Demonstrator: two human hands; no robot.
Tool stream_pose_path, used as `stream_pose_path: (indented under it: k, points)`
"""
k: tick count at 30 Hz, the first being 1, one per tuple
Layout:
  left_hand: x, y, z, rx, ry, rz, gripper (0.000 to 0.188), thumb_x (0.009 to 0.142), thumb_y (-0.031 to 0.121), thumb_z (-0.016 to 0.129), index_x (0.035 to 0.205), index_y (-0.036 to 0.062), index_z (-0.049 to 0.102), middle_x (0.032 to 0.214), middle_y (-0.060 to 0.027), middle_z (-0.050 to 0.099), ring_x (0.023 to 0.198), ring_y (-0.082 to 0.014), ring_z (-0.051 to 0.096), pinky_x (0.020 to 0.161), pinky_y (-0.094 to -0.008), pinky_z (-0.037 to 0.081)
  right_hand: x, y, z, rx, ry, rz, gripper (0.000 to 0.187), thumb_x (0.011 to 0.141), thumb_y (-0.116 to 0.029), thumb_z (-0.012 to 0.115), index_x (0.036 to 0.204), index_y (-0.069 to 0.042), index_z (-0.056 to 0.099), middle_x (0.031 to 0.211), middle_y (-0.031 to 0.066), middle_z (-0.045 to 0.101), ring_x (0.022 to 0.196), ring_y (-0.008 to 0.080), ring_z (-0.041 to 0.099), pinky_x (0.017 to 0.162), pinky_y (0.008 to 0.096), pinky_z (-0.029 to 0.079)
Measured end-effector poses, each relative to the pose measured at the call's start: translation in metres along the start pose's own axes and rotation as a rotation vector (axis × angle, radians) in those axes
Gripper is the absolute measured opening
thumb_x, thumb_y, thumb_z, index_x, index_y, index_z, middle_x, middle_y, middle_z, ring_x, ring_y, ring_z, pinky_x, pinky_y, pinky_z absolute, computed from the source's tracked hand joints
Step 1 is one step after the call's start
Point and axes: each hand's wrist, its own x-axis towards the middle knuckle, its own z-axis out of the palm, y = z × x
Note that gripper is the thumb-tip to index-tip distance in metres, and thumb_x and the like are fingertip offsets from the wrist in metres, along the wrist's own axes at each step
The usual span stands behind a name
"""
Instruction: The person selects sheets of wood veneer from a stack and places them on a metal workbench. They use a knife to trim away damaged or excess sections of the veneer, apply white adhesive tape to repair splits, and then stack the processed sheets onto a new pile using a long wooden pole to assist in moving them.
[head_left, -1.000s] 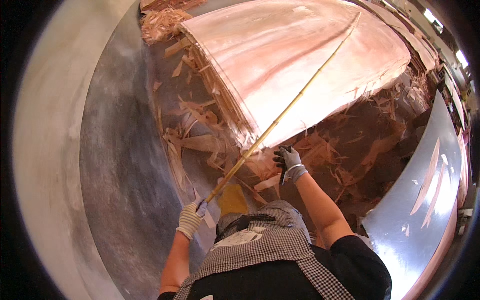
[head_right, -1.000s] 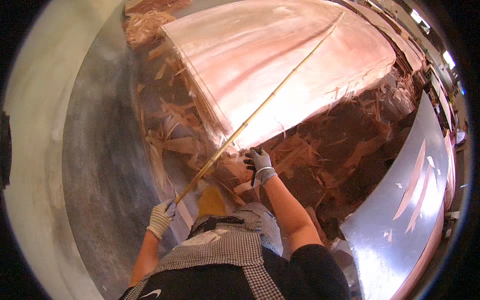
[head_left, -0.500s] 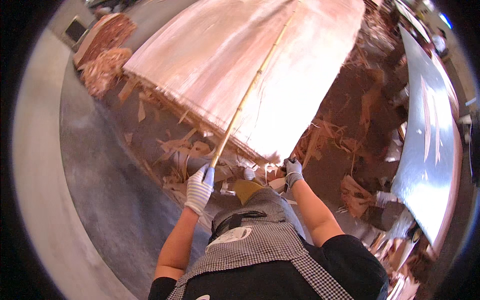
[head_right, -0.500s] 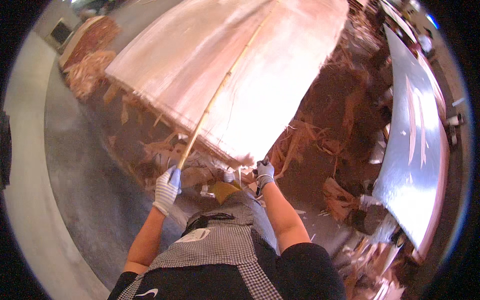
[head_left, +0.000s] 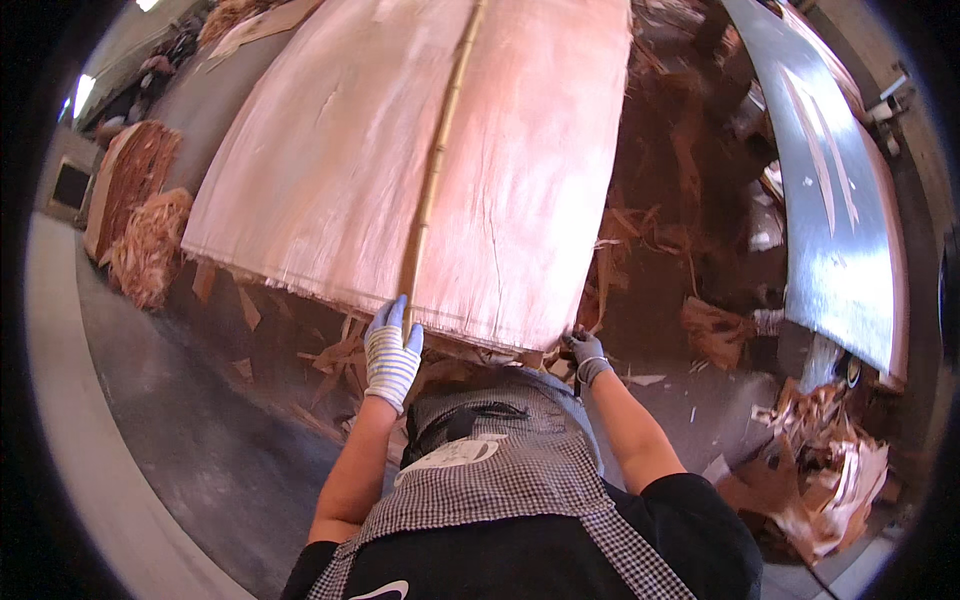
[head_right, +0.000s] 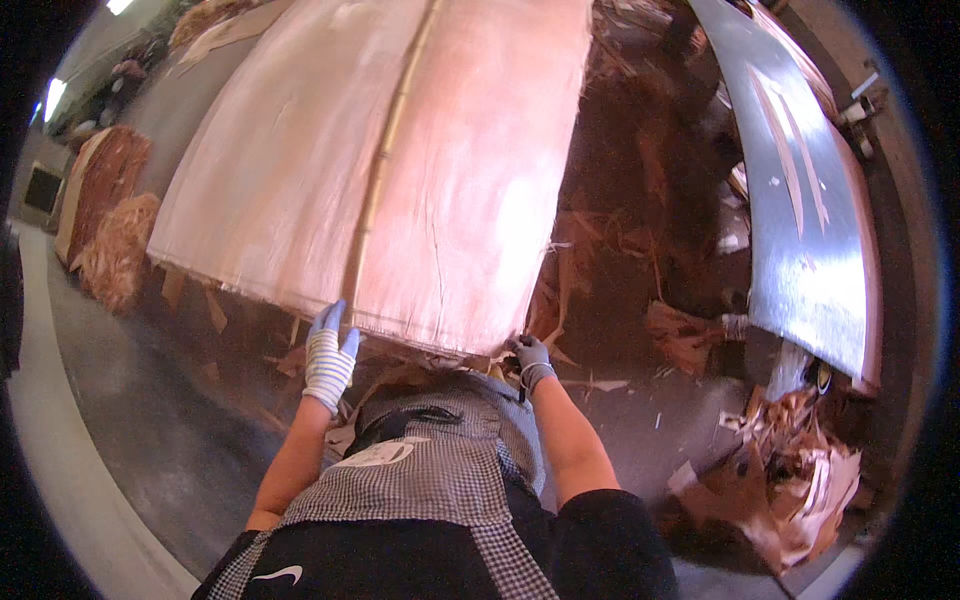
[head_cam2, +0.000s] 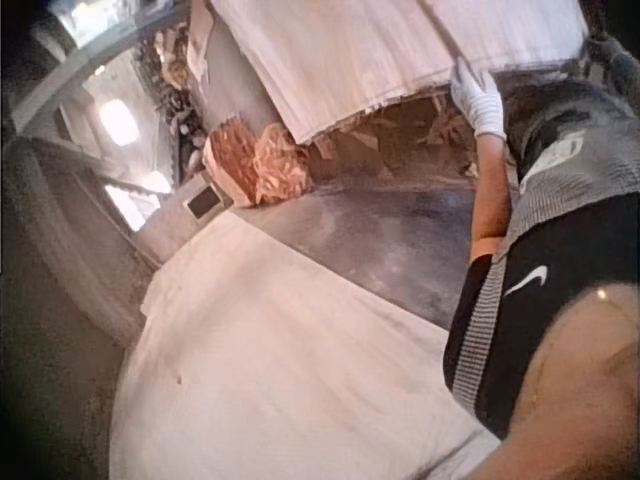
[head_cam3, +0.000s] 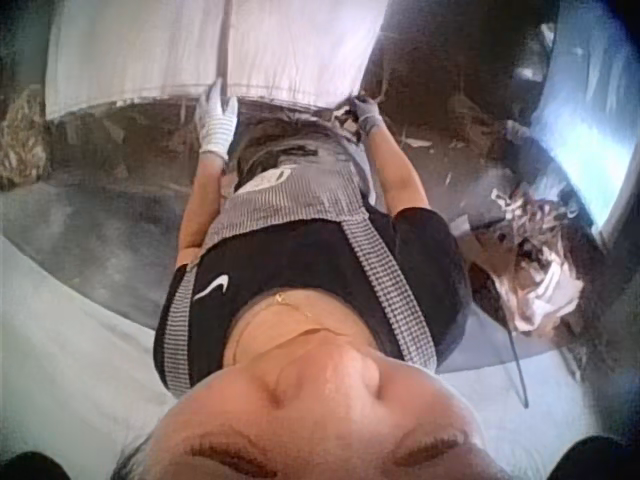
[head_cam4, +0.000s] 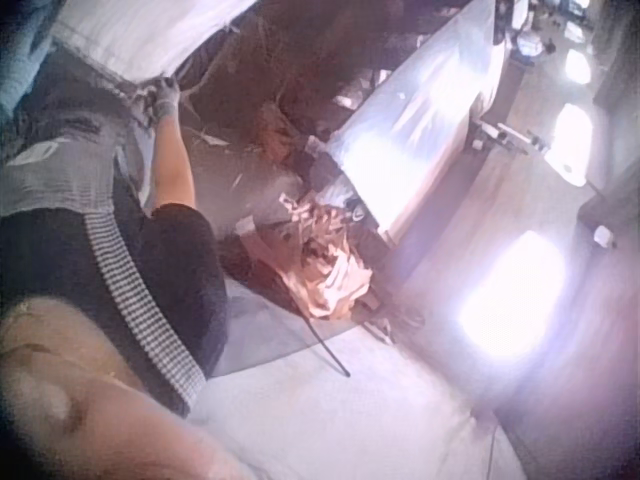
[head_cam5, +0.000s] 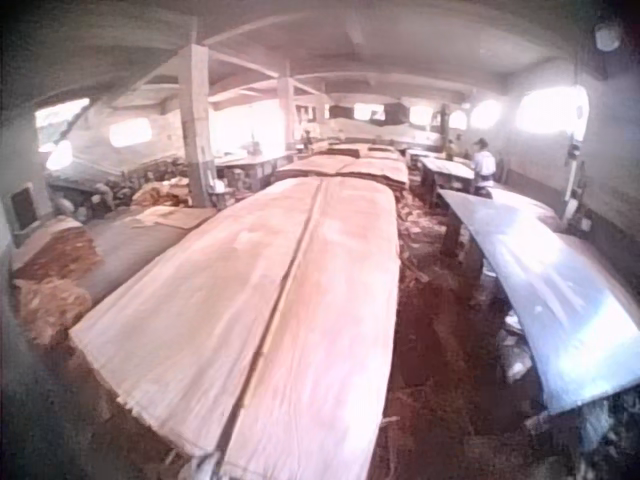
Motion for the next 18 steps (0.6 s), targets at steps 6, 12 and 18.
stream_pose_path:
  k: [6, 12, 18]
  points:
    - [0.054, 0.009, -0.001, -0.154, -0.171, 0.292, 0.042, 0.078, 0.012, 0.059, 0.119, 0.0055, 0.053, 0.121, -0.0166, 0.051, 0.113, -0.0323, 0.048, 0.100, -0.0404, 0.036, 0.011, 0.024, -0.017, 0.042, 0.342, -0.344, 0.021, 0.075, -0.001, 0.064, 0.096, -0.004, 0.061, 0.072, 0.0043, 0.060, 0.051, 0.0151, 0.055, 0.044, 0.0301, 0.046]
    - [0.059, -0.014, 0.004, -0.195, -0.269, 0.563, 0.036, 0.076, 0.015, 0.060, 0.111, 0.0073, 0.057, 0.115, -0.0141, 0.054, 0.106, -0.0335, 0.050, 0.095, -0.0435, 0.039, -0.068, -0.019, -0.001, -0.532, 0.657, -0.470, 0.022, 0.078, -0.012, 0.062, 0.098, -0.004, 0.063, 0.089, 0.0152, 0.066, 0.075, 0.0278, 0.065, 0.071, 0.0361, 0.052]
    - [0.072, -0.017, 0.004, -0.356, -0.410, 0.570, 0.040, 0.083, 0.019, 0.058, 0.118, 0.0028, 0.053, 0.120, -0.0189, 0.052, 0.110, -0.0333, 0.050, 0.098, -0.0408, 0.037, -0.118, -0.066, 0.042, -0.710, 0.652, -0.686, 0.017, 0.078, -0.011, 0.061, 0.094, -0.003, 0.062, 0.087, 0.0118, 0.065, 0.066, 0.0314, 0.062, 0.063, 0.0348, 0.051]
